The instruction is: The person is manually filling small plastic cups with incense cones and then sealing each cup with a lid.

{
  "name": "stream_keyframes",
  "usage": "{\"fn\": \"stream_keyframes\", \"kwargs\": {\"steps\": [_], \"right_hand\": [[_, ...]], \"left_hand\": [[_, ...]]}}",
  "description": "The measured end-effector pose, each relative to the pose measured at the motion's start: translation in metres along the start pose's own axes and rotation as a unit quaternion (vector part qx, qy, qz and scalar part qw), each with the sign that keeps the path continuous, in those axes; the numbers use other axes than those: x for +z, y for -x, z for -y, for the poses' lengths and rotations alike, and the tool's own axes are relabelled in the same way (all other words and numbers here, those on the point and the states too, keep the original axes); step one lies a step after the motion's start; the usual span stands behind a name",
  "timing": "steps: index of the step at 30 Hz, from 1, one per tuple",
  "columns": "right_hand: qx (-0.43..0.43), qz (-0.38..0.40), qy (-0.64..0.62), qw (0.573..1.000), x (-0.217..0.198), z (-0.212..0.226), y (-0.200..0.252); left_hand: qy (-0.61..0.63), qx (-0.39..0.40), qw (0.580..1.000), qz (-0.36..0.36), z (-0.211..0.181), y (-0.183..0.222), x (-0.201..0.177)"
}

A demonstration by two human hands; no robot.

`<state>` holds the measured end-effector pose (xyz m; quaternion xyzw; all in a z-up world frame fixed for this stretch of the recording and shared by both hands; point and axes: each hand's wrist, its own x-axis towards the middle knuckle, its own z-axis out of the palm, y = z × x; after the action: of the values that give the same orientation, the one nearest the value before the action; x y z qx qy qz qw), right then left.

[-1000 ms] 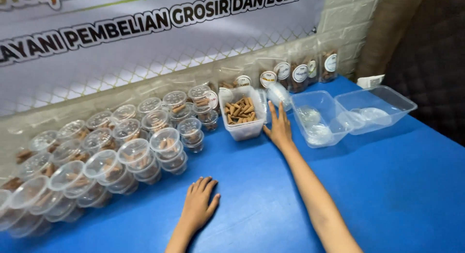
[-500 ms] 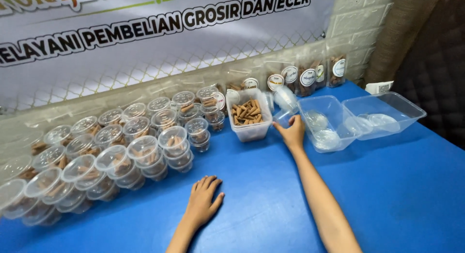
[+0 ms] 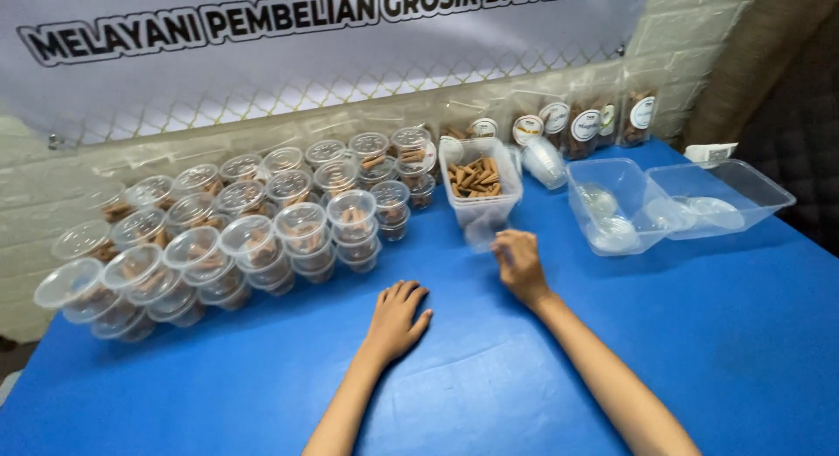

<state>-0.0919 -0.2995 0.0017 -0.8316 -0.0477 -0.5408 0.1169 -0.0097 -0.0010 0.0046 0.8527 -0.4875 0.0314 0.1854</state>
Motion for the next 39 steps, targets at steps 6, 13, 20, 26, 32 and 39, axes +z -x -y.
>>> {"fn": "stream_keyframes", "kwargs": {"steps": [6,13,20,26,32,39], "right_hand": [[-0.016,0.106,-0.064,0.992,0.011,0.043,0.008],[0.009,0.157,-0.021,0.987,0.004,0.035,0.006],[-0.060,0.220,0.034,0.973,0.002,0.047,-0.002],[-0.061,0.198,0.015,0.978,0.004,0.044,0.001],[-0.047,0.116,-0.032,0.992,0.013,0.030,0.003],[0.033,-0.029,-0.014,0.999,0.026,-0.015,-0.073]], "left_hand": [[-0.010,0.005,1.000,-0.007,-0.003,0.001,0.000],[-0.015,-0.005,1.000,-0.024,-0.010,-0.005,0.006],[0.008,-0.037,0.999,-0.008,-0.025,-0.004,-0.001],[0.023,-0.055,0.998,-0.004,-0.029,-0.005,-0.003],[0.224,-0.081,0.970,-0.042,-0.067,-0.023,-0.019],[0.267,-0.148,0.939,-0.158,-0.074,-0.091,0.051]]}}
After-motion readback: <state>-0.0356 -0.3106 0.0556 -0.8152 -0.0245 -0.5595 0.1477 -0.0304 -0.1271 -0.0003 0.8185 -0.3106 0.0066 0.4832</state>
